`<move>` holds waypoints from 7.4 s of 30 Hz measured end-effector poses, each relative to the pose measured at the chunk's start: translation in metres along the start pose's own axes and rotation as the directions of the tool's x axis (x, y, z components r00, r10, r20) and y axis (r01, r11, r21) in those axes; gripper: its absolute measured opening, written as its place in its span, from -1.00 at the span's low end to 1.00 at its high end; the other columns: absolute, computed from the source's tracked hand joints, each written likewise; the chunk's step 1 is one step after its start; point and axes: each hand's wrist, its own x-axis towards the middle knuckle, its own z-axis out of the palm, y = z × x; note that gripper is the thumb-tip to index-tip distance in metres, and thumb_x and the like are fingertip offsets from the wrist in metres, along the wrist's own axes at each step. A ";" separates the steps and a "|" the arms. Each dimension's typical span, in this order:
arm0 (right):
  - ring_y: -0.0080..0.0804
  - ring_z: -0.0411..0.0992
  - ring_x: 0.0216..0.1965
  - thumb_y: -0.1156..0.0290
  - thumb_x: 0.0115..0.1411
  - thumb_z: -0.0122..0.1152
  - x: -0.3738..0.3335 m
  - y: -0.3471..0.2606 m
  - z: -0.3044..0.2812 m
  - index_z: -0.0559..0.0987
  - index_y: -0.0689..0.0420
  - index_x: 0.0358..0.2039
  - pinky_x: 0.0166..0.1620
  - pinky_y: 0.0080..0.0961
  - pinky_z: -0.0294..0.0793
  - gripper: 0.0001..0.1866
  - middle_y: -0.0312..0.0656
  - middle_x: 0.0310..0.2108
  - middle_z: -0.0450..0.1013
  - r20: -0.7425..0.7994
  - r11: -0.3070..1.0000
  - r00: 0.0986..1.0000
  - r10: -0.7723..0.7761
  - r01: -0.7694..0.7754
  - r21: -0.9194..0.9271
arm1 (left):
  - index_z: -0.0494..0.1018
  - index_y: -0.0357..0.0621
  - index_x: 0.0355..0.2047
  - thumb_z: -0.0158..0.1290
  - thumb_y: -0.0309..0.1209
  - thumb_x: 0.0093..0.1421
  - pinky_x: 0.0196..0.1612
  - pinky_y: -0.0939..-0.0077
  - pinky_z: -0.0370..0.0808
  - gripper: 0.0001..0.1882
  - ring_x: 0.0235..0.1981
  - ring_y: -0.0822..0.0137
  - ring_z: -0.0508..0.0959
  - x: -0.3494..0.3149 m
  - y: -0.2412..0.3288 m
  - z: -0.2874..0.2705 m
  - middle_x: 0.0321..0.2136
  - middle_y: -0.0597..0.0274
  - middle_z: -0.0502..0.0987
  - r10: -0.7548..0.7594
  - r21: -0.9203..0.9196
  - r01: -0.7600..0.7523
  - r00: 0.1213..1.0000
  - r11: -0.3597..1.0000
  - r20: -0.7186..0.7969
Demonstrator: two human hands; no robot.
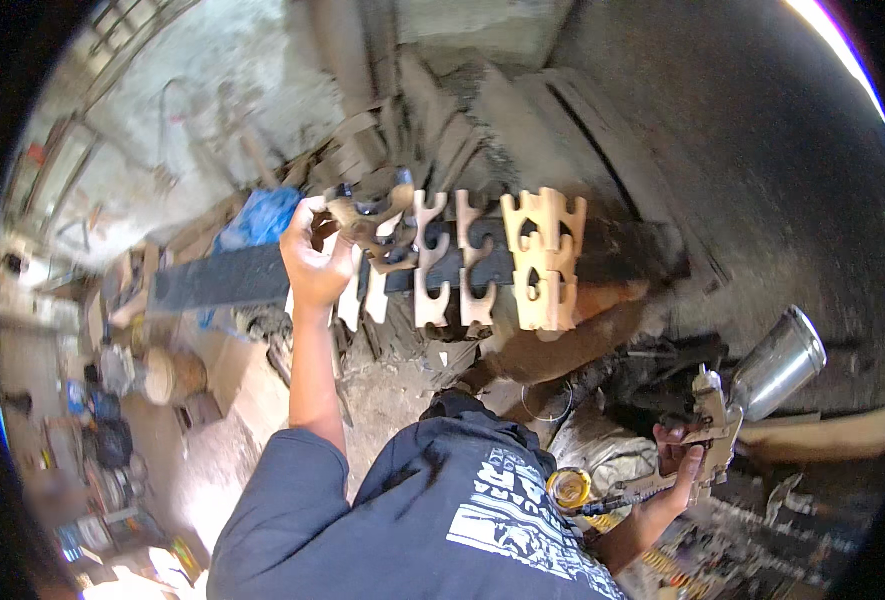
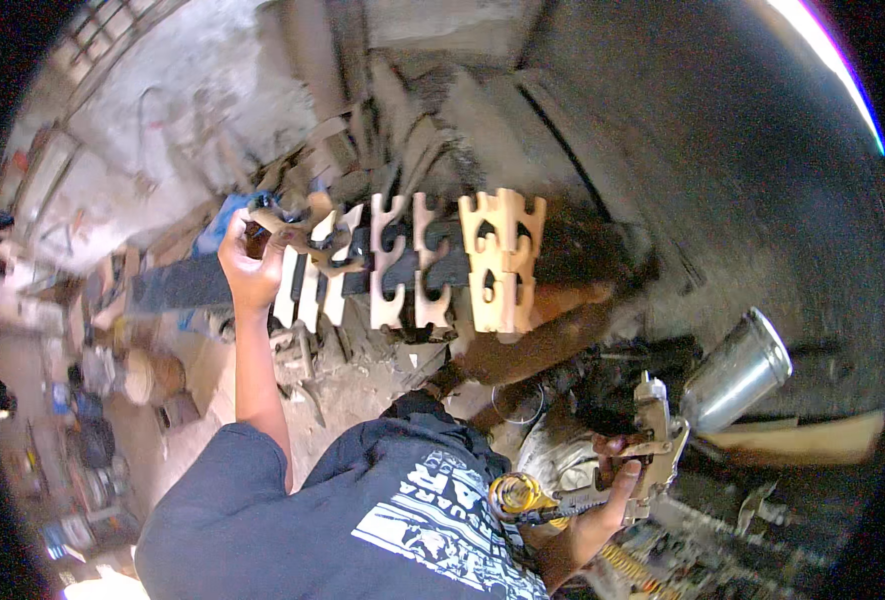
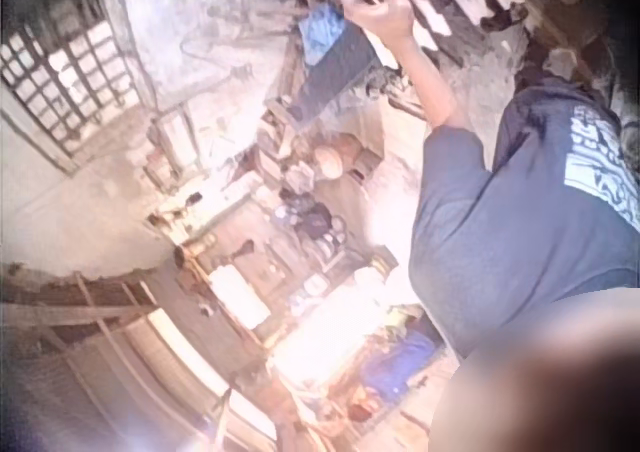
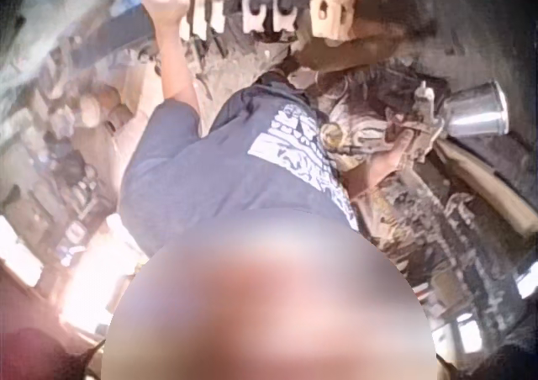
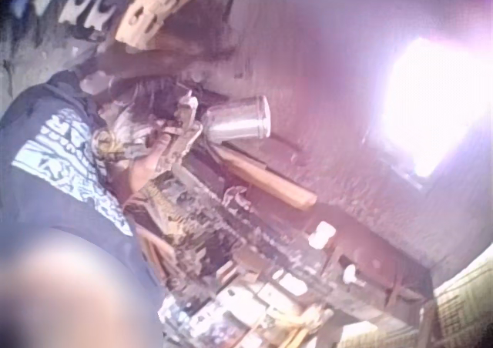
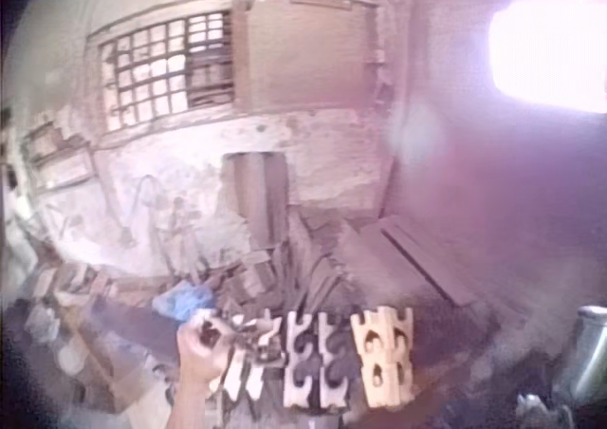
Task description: The person uses a spray gun to apply black paint to multiple small wooden pieces shaped like stylized antlers. They pick up each piece, spray both sides, and place it back on a workbench among other finished pieces.
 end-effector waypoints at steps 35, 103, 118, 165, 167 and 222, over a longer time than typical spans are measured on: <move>-0.34 0.41 -0.17 0.13 0.37 -0.05 -0.115 -0.009 0.118 0.39 0.27 0.04 0.04 -0.29 0.41 -0.55 -0.14 -0.25 0.44 0.094 0.977 0.980 0.174 -0.160 -0.140 | 0.55 -0.13 -0.40 0.23 -0.18 0.06 -0.47 0.46 0.17 -0.73 -0.53 0.47 0.27 0.029 -0.204 -0.324 -0.53 0.41 0.41 -0.819 0.042 0.842 0.534 0.538 -0.213; -0.38 0.44 -0.17 0.10 0.30 0.08 0.004 -0.021 -0.158 0.33 0.21 0.05 0.05 -0.29 0.47 -0.51 -0.20 -0.24 0.40 -0.182 0.988 0.973 0.143 -0.150 -0.025 | 0.53 -0.35 -0.24 0.29 -0.08 0.00 -0.20 0.39 0.46 -0.46 -0.30 0.26 0.59 -0.183 -0.091 0.267 -0.35 0.13 0.61 -0.886 0.275 0.847 0.399 0.455 0.236; -0.29 0.41 -0.06 0.16 0.35 -0.04 0.014 -0.032 -0.086 0.34 0.30 0.05 0.17 -0.24 0.30 -0.53 -0.10 -0.18 0.42 -0.097 0.978 0.994 0.053 -0.032 0.206 | 0.17 -0.30 0.20 0.21 -0.64 0.01 -0.02 0.42 0.59 -0.26 -0.06 0.23 0.55 -0.045 0.049 0.147 -0.05 0.08 0.46 -0.405 -0.635 0.628 0.777 0.450 0.482; -0.61 0.39 -0.53 0.26 0.23 0.25 0.033 -0.137 -0.027 0.52 0.23 -0.38 -0.45 -0.60 0.36 -0.73 -0.24 -0.60 0.42 -0.172 0.866 0.885 -0.432 0.354 -0.353 | 0.43 -0.27 -0.15 -0.13 -0.40 0.35 -0.44 0.73 0.58 -0.78 -0.45 0.49 0.60 0.072 0.045 0.335 -0.36 0.24 0.59 -0.229 -0.476 0.822 0.551 0.312 0.802; -0.65 0.37 -0.58 0.42 0.19 0.26 0.028 -0.130 -0.017 0.54 0.25 -0.30 -0.50 -0.59 0.34 -0.83 -0.19 -0.61 0.43 -0.086 0.880 0.909 -0.409 0.367 -0.302 | 0.44 -0.27 -0.17 -0.12 -0.39 0.35 -0.44 0.72 0.58 -0.78 -0.47 0.49 0.59 0.071 0.044 0.343 -0.37 0.24 0.59 -0.246 -0.481 0.820 0.558 0.310 0.793; -0.62 0.45 -0.41 0.50 0.24 0.15 0.032 -0.128 -0.005 0.47 0.26 -0.16 -0.36 -0.62 0.45 -0.82 -0.25 -0.43 0.50 0.065 0.977 0.979 -0.194 0.199 -0.082 | 0.37 -0.13 -0.19 -0.06 -0.51 0.17 -0.06 0.18 0.37 -0.83 -0.17 0.09 0.51 0.034 0.085 0.251 -0.19 0.11 0.50 0.864 -0.234 -0.836 0.503 0.496 0.034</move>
